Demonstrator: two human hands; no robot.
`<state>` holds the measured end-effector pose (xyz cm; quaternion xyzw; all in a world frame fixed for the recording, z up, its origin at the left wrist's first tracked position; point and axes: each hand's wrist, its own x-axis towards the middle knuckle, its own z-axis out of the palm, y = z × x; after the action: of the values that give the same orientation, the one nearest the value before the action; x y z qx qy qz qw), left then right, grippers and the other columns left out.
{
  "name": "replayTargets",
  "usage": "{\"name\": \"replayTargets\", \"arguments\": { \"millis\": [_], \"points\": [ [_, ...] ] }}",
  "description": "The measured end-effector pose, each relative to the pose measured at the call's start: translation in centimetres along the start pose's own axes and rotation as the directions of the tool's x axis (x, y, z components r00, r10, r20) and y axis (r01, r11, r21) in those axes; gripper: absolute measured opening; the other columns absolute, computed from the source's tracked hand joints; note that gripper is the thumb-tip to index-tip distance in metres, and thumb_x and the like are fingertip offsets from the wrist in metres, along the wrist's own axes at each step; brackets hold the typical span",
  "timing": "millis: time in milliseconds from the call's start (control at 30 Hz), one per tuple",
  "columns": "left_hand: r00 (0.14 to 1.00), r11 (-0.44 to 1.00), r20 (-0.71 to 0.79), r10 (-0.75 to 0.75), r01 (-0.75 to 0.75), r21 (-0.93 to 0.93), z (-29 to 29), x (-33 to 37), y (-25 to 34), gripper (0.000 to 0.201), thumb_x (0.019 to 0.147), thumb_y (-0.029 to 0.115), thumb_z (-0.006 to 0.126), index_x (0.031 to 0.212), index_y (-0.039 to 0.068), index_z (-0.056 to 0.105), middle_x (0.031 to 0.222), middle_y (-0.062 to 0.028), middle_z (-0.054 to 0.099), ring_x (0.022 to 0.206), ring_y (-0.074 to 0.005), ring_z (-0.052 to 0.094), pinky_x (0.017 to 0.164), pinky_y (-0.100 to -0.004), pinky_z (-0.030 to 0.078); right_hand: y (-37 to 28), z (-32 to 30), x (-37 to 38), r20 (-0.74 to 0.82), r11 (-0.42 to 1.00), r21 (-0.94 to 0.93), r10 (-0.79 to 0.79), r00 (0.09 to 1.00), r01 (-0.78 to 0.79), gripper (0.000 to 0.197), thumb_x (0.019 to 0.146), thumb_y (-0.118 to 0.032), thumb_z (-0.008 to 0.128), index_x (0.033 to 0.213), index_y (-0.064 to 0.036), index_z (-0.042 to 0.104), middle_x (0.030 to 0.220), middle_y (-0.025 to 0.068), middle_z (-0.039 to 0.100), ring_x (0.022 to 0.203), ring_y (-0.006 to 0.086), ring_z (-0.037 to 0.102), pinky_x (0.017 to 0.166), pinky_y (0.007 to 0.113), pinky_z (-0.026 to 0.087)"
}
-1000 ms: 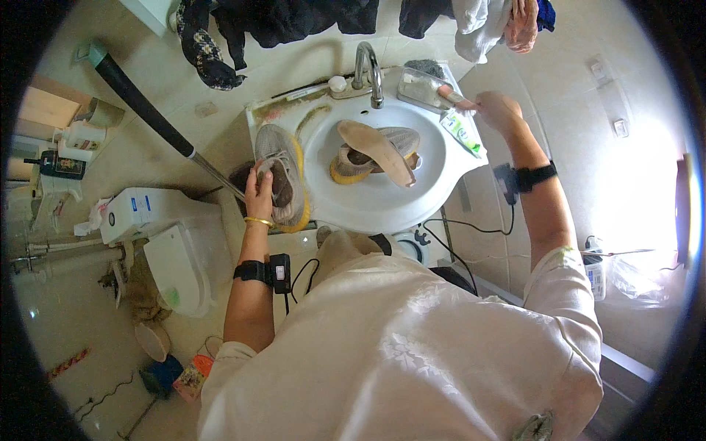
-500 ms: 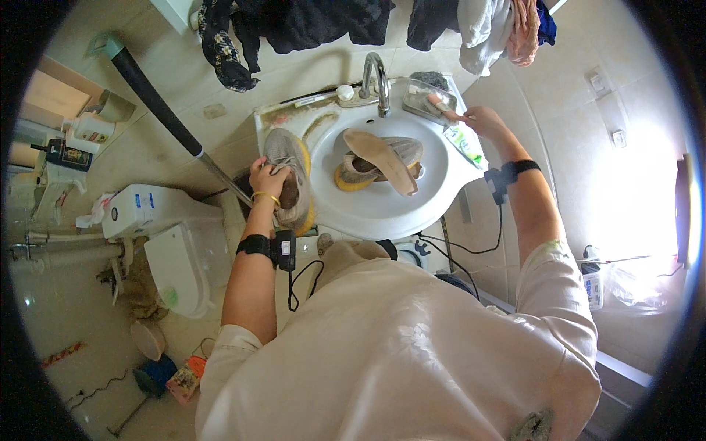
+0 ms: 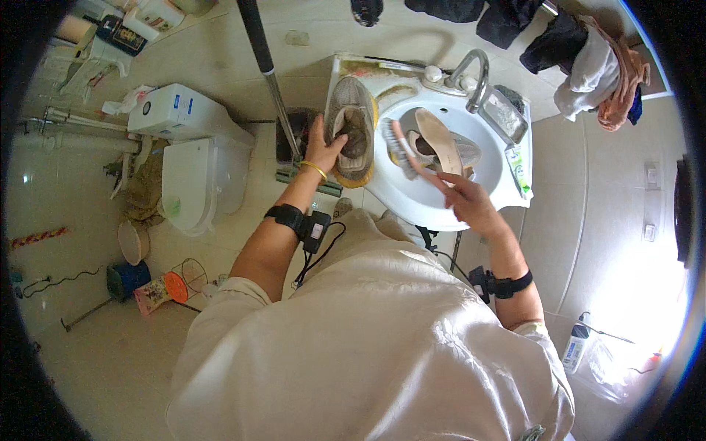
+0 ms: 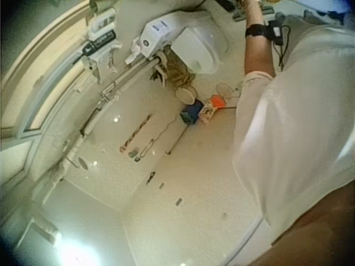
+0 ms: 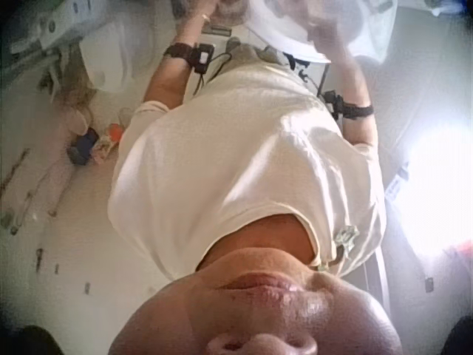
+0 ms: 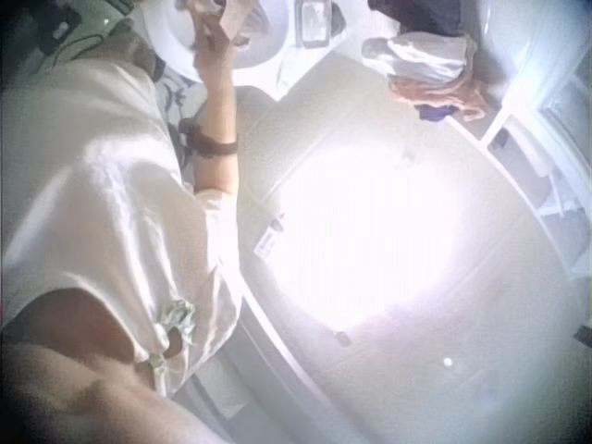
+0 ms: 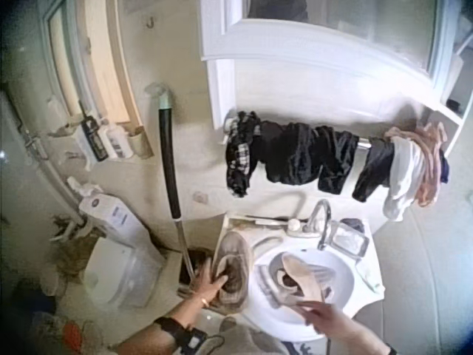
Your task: The person cleans a pair of sneakers by hand using a brush and a cloth at a sink. The person brushes the soles and sides of the shoes and wipes the insoles.
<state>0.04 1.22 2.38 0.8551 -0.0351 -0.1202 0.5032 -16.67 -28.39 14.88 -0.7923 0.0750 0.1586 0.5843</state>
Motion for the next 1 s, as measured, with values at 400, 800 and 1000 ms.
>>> {"name": "replayTargets", "arguments": {
  "millis": [400, 800, 1000],
  "points": [
    [0.996, 0.997, -0.075, 0.053, -0.049, 0.052, 2.8, -0.2, -2.1, 0.054, 0.093, 0.031, 0.036, 0.142, 0.014, 0.022, 0.144, -0.0120, 0.028, 0.128, -0.0331, 0.033, 0.101, -0.0462, 0.030, -4.1, 12.4, 11.5, -0.033, 0.403, -0.915, -0.127, 0.991, 0.021, 0.036, 0.083, -0.006, 0.048, 0.119, -0.0057, 0.049, 0.083, 0.0185, 0.063, 0.066, 0.0305, 0.064, 0.053, 0.038, 0.052],
    [0.995, 0.951, 0.054, -0.087, 0.067, 0.303, 2.2, -0.1, -0.2, 0.043, 0.095, 0.027, 0.031, 0.135, 0.014, 0.036, 0.149, 0.0017, 0.017, 0.133, -0.0217, 0.027, 0.103, -0.0512, 0.030, -6.5, 11.9, 9.5, 0.065, 0.187, -0.979, -0.110, 0.992, 0.085, 0.029, 0.086, -0.013, 0.048, 0.114, -0.0066, 0.051, 0.083, 0.0127, 0.064, 0.075, 0.0234, 0.065, 0.057, 0.033, 0.053],
    [0.997, 0.858, 0.010, -0.083, 0.066, 0.510, 1.8, -0.4, 0.2, 0.039, 0.092, 0.021, 0.036, 0.130, 0.012, 0.041, 0.149, 0.0018, 0.017, 0.132, -0.0205, 0.029, 0.102, -0.0508, 0.032, -10.8, 10.2, 12.6, 0.086, 0.250, -0.962, -0.102, 0.991, 0.109, 0.028, 0.086, -0.012, 0.048, 0.112, -0.0055, 0.053, 0.083, 0.0146, 0.065, 0.069, 0.0261, 0.066, 0.050, 0.035, 0.052]
  ]
}}
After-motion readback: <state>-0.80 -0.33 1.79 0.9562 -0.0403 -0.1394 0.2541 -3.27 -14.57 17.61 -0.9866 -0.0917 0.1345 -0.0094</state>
